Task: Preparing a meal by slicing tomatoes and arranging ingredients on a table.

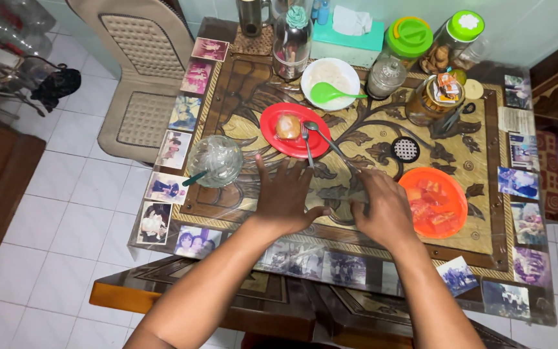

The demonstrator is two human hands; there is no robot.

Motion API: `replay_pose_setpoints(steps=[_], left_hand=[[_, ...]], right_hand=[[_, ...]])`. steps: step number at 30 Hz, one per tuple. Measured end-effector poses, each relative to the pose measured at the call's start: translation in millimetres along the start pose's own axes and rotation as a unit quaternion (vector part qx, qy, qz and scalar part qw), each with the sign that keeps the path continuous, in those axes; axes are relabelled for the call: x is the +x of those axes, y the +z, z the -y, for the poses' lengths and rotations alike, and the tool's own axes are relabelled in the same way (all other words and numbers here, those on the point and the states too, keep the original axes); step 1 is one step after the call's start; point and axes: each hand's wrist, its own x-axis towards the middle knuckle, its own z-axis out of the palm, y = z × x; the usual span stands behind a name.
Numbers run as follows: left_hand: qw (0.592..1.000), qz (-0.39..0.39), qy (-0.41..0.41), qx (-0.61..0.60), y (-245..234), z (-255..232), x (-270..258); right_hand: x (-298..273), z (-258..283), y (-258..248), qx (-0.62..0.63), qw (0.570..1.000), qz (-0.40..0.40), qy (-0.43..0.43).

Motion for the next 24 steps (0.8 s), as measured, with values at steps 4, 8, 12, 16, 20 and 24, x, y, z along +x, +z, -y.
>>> replay_pose_setpoints(steps=[4,8,12,16,20,24], left_hand=[[0.999,0.032,-0.017,0.004,0,1,1],[0.999,0.031,-0.014,0.014,1,1,0],[0.999,0.041,-0.023,0.022,1,2,0],[0.997,0.067,-0.024,0.039,1,2,1],[0.997,0.054,-0.039,0.038,4,4,1],[0.998,0.044,-0.04,0.031,5,6,2]], right_hand=[[-1,8,-2,0.016,1.0,0.0,0.0],[-1,12,-3,0.027,1.0,-0.011,-0.005],[-2,12,-1,0.017,1.0,-0.002,0.003],[-5,8,7,0.009,1.0,0.001,-0.001],[-6,9,5,-0.03,0.999,0.026,0.025],[-5,12,6,-0.019,0.999,0.033,0.034]])
